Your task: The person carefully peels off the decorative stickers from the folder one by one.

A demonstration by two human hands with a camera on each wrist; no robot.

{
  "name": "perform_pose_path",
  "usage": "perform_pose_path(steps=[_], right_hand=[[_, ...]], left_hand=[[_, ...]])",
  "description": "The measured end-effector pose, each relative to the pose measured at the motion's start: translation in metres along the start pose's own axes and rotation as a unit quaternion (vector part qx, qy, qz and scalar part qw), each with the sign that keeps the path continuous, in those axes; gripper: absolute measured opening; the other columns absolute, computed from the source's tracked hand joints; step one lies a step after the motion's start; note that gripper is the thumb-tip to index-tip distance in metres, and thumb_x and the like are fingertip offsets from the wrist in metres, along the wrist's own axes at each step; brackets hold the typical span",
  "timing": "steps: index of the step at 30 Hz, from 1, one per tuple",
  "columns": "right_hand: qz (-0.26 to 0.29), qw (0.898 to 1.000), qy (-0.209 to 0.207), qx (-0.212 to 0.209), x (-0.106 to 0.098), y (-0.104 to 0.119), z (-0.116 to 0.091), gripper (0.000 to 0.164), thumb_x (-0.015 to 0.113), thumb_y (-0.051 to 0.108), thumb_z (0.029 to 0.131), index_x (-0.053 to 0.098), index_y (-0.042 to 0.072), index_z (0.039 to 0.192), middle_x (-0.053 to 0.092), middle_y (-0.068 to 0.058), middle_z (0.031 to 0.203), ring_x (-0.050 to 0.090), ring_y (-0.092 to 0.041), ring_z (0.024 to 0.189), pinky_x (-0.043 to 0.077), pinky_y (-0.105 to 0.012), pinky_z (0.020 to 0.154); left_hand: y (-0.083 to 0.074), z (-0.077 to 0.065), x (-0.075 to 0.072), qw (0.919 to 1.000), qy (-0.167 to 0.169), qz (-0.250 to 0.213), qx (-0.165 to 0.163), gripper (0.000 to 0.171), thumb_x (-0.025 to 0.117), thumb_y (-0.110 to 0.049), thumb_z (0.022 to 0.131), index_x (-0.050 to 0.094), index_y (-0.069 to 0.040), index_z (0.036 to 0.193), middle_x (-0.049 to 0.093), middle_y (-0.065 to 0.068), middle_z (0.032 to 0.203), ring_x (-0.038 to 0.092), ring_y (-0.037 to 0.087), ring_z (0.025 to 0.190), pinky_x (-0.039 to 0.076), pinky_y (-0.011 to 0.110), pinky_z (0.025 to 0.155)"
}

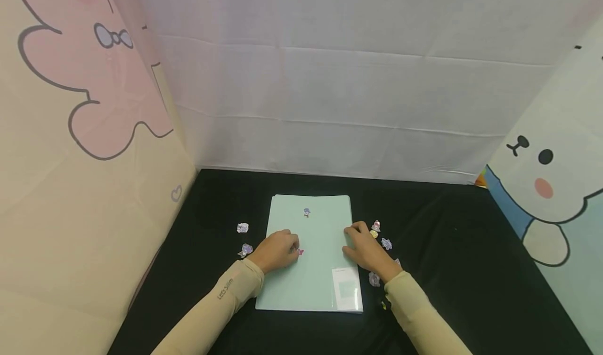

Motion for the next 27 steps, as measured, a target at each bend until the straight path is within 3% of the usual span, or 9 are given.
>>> perform_pose_path(steps=[20, 27], right_hand=[[-0.004, 1.000, -0.006, -0.005, -0.0027, 0.0014, 0.0013, 0.045, 0.074, 0.009, 0.090, 0.057, -0.008, 0.128, 0.046, -0.027, 0.129, 0.060, -0.036, 0.105, 0.052, -0.049, 0.089], [-0.003, 1.000, -0.009, -0.006, -0.0002, -0.0003, 0.0000, 0.045, 0.074, 0.009, 0.090, 0.057, -0.008, 0.128, 0.046, -0.027, 0.129, 0.060, -0.036, 0.106, 0.052, -0.049, 0.089]], left_hand=[[-0.0015, 0.0041, -0.0007, 0.9997, -0.017, -0.005, 0.018, 0.014, 0.071, -0.011, 0.091, 0.062, -0.015, 0.081, 0.050, -0.006, 0.072, 0.047, 0.010, 0.065, 0.045, 0.028, 0.063], [0.0012, 0.0029, 0.0009, 0.9992, -0.014, -0.037, -0.005, 0.010, 0.068, -0.010, 0.095, 0.062, -0.013, 0.088, 0.050, -0.006, 0.074, 0.048, 0.010, 0.067, 0.045, 0.024, 0.060]])
Point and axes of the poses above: each hand's wrist, its own z-axis towards the middle knuckle, its own x-axis out of the palm, y = z × x, the point moved 1 cm from there along z, towards the middle knuckle
